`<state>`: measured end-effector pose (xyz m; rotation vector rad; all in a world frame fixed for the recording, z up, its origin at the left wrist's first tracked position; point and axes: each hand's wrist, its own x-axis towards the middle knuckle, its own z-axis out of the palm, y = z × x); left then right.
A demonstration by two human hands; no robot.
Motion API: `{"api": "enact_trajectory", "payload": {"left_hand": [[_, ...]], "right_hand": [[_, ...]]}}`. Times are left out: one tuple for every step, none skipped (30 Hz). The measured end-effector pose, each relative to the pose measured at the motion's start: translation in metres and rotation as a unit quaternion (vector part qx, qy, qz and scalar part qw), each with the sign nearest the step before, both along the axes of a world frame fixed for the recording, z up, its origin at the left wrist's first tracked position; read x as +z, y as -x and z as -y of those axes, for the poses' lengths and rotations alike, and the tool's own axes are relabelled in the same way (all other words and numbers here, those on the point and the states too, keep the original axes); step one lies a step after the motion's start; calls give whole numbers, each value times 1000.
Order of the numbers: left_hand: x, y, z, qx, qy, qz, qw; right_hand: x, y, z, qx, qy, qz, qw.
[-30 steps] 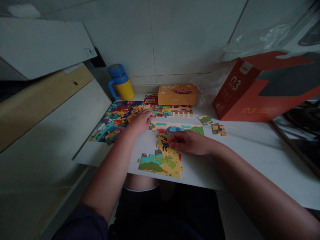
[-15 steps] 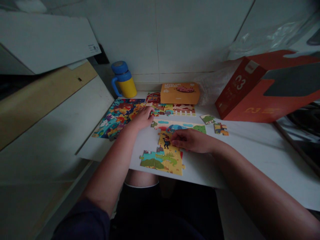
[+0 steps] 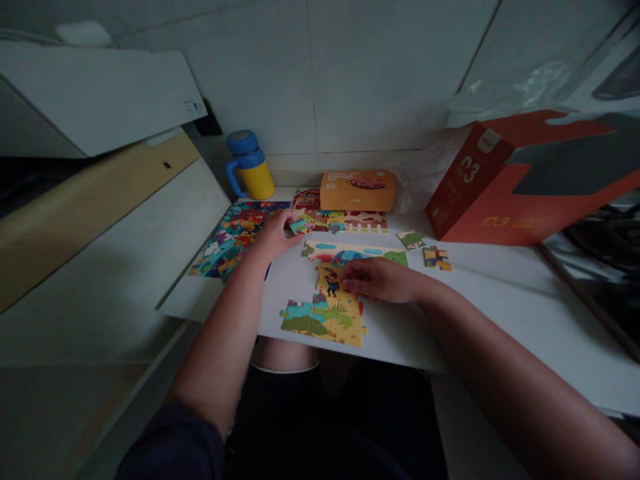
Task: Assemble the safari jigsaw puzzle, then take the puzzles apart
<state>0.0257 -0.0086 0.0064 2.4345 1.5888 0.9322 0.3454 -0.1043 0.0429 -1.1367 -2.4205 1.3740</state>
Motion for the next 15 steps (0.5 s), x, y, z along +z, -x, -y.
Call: {"api": "enact_trajectory", "payload": {"left_hand": [[5,1,4,9,-7,1,1000],[11,3,10,18,-13,3,1000],[17,5,17,25,-16,6,1000],[23,7,27,28,-17,11,999],[29,9,38,24,-12,18,999],[33,12,51,12,0,27,1000],[36,16,66,-4,20,33,999],[38,19,82,-18,48,34,998],[39,23,99,-28,74,30,996],[39,26,117,-30,92,26,995],[38,30,134,-38,108,20,993],[38,34,150,-50,121,20,991],[37,38,165,-67,139,16,988],[36,41,177,-80,158,12,984],[35,44,187,-93,170,10,981]], "right_hand": [[0,0,0,2,-3,-1,1000],[1,0,0,3,-5,-2,1000],[2,0,0,3,-7,-1,1000],[3,0,1,3,-6,0,1000],[3,1,1,5,-4,1,1000],[4,1,1,6,-3,1,1000],[5,1,1,9,-2,-1,1000],[5,1,1,12,-2,-3,1000],[4,1,1,14,-2,-5,1000],[4,1,1,12,0,-8,1000],[3,0,1,8,3,-11,1000],[2,0,0,4,7,-13,1000],[1,0,0,2,10,-14,1000],[0,0,0,1,10,-14,1000],[-1,-1,0,1,9,-14,1000]]}}
